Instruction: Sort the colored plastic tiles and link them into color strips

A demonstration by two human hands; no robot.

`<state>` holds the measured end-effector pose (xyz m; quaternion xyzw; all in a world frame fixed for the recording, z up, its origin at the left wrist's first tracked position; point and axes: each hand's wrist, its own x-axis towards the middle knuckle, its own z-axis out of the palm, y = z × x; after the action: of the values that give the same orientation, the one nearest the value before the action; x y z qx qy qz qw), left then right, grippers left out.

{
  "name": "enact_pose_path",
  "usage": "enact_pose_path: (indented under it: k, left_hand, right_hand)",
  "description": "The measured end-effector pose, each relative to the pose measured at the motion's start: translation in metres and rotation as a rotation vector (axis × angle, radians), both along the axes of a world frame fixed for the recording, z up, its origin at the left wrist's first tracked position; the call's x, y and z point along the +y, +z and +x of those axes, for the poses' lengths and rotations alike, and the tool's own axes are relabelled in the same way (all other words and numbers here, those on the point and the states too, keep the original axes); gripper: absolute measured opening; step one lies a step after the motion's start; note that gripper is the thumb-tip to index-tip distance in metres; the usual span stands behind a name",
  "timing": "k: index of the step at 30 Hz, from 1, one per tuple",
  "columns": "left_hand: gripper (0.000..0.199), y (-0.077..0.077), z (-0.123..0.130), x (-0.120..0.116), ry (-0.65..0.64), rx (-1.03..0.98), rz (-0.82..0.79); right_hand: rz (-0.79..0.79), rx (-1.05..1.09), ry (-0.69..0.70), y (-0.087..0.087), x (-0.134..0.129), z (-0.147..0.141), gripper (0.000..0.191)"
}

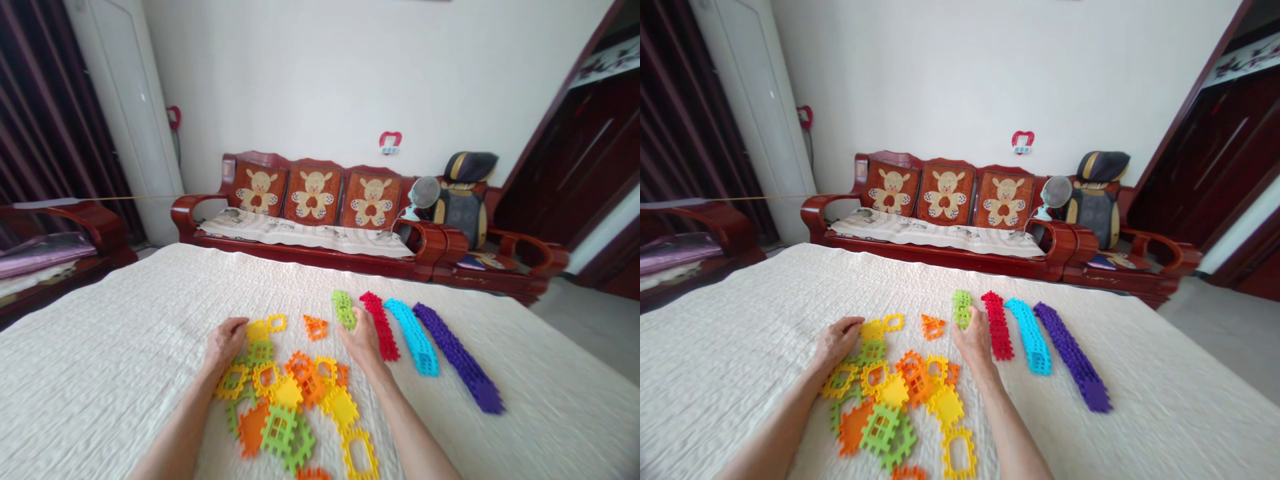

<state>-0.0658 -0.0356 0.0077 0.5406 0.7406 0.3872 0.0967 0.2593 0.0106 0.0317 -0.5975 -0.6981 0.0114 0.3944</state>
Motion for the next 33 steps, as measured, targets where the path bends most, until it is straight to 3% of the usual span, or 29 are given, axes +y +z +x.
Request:
enact_pose_path:
  k: [8,22,27,33]
  left_hand:
    - [0.025,-0.003,-0.001,0.001,-0.003,-0.001,0.016]
    - [0.025,-0.001,0.002,0.000,0.009,-0.006,0.028]
    - [0.028,0.000,0.003,0.000,-0.002,-0.020,0.048]
    - [0.034,-0.006,-0.004,0.006,0.038,-0.154,0.048]
  right_hand:
    - [0.071,0.006,-0.122,-0.022,0.020,-0.011,0.048]
    - [0.077,-0.008,-0.163,-0.022,0.021,-0.011,0.049]
    - [0.186,0.031,0.033,-0.014,0.010,-0.013,0.033]
    - [0.065,0.063,0.524,-0.002,-0.009,-0.049,0.019]
